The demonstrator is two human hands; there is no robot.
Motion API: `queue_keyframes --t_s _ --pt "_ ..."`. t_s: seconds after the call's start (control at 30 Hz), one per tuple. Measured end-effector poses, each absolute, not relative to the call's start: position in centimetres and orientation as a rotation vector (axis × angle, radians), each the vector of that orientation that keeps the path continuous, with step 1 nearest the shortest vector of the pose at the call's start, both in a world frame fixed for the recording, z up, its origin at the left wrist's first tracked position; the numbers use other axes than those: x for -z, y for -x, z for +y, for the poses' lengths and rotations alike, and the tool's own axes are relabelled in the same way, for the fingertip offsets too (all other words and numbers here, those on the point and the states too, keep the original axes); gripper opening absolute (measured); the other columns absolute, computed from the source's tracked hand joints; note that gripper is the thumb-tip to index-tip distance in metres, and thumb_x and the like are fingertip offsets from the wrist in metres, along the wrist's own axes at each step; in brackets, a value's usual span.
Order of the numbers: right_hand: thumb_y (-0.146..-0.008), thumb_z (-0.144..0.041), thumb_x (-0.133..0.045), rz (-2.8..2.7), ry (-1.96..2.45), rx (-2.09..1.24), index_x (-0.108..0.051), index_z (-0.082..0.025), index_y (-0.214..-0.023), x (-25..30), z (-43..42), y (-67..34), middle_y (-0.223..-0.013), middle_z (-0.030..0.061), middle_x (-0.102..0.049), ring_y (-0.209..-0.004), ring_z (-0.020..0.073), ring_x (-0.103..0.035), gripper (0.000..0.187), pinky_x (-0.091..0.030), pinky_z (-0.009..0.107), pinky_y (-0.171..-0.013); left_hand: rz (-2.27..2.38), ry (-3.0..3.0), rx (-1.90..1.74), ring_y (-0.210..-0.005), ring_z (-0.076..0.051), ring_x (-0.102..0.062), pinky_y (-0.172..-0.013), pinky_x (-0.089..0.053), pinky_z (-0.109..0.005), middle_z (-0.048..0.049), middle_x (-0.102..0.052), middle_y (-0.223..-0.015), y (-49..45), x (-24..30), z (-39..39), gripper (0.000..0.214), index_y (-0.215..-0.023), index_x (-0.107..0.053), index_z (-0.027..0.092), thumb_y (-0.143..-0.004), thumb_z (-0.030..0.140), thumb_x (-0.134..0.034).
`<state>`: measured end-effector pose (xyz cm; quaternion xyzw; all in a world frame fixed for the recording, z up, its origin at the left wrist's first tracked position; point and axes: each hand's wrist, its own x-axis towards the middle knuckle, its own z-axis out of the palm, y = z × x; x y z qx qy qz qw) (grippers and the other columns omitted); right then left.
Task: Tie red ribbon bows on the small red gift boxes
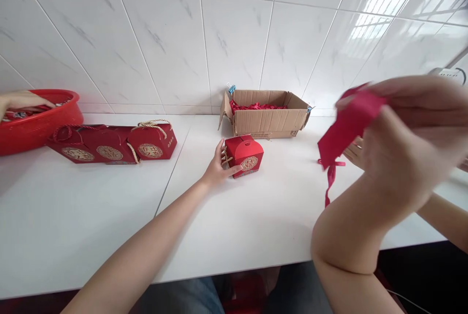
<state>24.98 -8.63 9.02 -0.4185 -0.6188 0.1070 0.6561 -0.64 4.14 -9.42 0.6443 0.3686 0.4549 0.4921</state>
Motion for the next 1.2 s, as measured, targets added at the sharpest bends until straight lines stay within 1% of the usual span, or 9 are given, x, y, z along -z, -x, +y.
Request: queue_keyframes --t_s 0.07,0.17,0.27,0.33,0.5,0.6,0.73,0.97,1.2 --pt "-0.077 -0.035 -0.070 -1.536 1.073 -0.131 -0.068 -0.028 -0.075 -9.5 -7.0 -23.9 -0.073 0.0017 -0.063 -0.069 0.0205 -0.061 0.008 -0.047 0.036 -0.055 0.902 -1.601 -1.097 -0.129 -0.031 -0.046 -0.104 -0.042 -0.051 -0.0147 -0.035 -0.147 0.5 9.5 4.0 0.104 -0.146 -0.016 0.032 -0.065 0.042 -0.080" --pt "-0.077 -0.036 -0.068 -1.992 1.446 -0.375 -0.059 -0.021 -0.060 -9.1 -3.7 -23.5 -0.061 -0.0005 -0.054 -0.058 0.0133 -0.051 0.025 -0.036 0.029 -0.050 0.934 -1.641 -1.112 -0.123 -0.030 -0.052 -0.100 -0.047 -0.049 -0.0154 -0.039 -0.143 0.3 9.3 3.6 0.101 -0.145 -0.016 0.030 -0.067 0.042 -0.080" --pt "-0.079 -0.039 -0.062 -2.230 1.654 -0.708 -0.052 -0.019 -0.057 -7.9 -0.9 -24.0 -0.059 -0.0020 -0.051 -0.055 0.0105 -0.045 0.031 -0.031 0.028 -0.052 0.949 -1.681 -1.125 -0.123 -0.030 -0.052 -0.099 -0.048 -0.049 -0.0151 -0.041 -0.142 0.3 9.0 3.2 0.097 -0.144 -0.016 0.030 -0.070 0.040 -0.078" --pt "-0.080 -0.042 -0.060 -2.315 1.736 -0.884 -0.054 -0.019 -0.057 -7.2 0.3 -24.4 -0.062 -0.0009 -0.056 -0.058 0.0112 -0.048 0.033 -0.031 0.028 -0.054 0.949 -1.704 -1.148 -0.127 -0.029 -0.049 -0.101 -0.047 -0.047 -0.0145 -0.041 -0.141 0.3 8.8 2.9 0.093 -0.142 -0.018 0.029 -0.071 0.039 -0.077" --pt "-0.078 -0.046 -0.061 -2.276 1.812 -0.993 -0.058 -0.019 -0.059 -6.6 1.0 -25.1 -0.065 0.0010 -0.060 -0.062 0.0135 -0.051 0.033 -0.033 0.029 -0.059 0.977 -1.702 -1.162 -0.128 -0.029 -0.048 -0.100 -0.048 -0.048 -0.0149 -0.040 -0.140 0.3 8.7 3.0 0.090 -0.140 -0.019 0.029 -0.071 0.038 -0.077" --pt "-0.081 -0.048 -0.058 -2.274 1.717 -1.059 -0.054 -0.018 -0.056 -6.1 1.4 -25.3 -0.063 0.0002 -0.056 -0.063 0.0129 -0.051 0.039 -0.035 0.029 -0.063 0.982 -1.712 -1.164 -0.128 -0.028 -0.048 -0.101 -0.048 -0.047 -0.0146 -0.040 -0.140 0.3 8.9 3.2 0.091 -0.140 -0.019 0.029 -0.071 0.037 -0.077" --pt "-0.084 -0.052 -0.054 -2.270 1.408 -1.311 -0.051 -0.018 -0.054 -5.4 2.0 -25.4 -0.060 -0.0005 -0.051 -0.063 0.0121 -0.049 0.045 -0.040 0.029 -0.068 0.980 -1.751 -1.178 -0.128 -0.027 -0.047 -0.102 -0.048 -0.047 -0.0139 -0.042 -0.139 0.3 9.2 3.3 0.090 -0.140 -0.019 0.029 -0.071 0.036 -0.077" --pt "-0.082 -0.045 -0.062 -2.152 1.200 -1.581 -0.052 -0.016 -0.053 -4.5 2.6 -25.5 -0.055 -0.0017 -0.049 -0.058 0.0100 -0.044 0.042 -0.037 0.027 -0.059 0.977 -1.757 -1.213 -0.125 -0.027 -0.051 -0.098 -0.050 -0.046 -0.0136 -0.044 -0.137 0.3 9.5 3.3 0.088 -0.136 -0.020 0.028 -0.071 0.036 -0.078" --pt "-0.082 -0.045 -0.064 -2.091 1.007 -1.654 -0.058 -0.014 -0.057 -3.4 3.7 -25.3 -0.055 -0.0023 -0.047 -0.055 0.0086 -0.041 0.040 -0.035 0.026 -0.056 0.993 -1.787 -1.212 -0.126 -0.027 -0.050 -0.098 -0.051 -0.044 -0.0136 -0.041 -0.141 0.3 9.4 3.2 0.086 -0.134 -0.021 0.028 -0.071 0.037 -0.078"
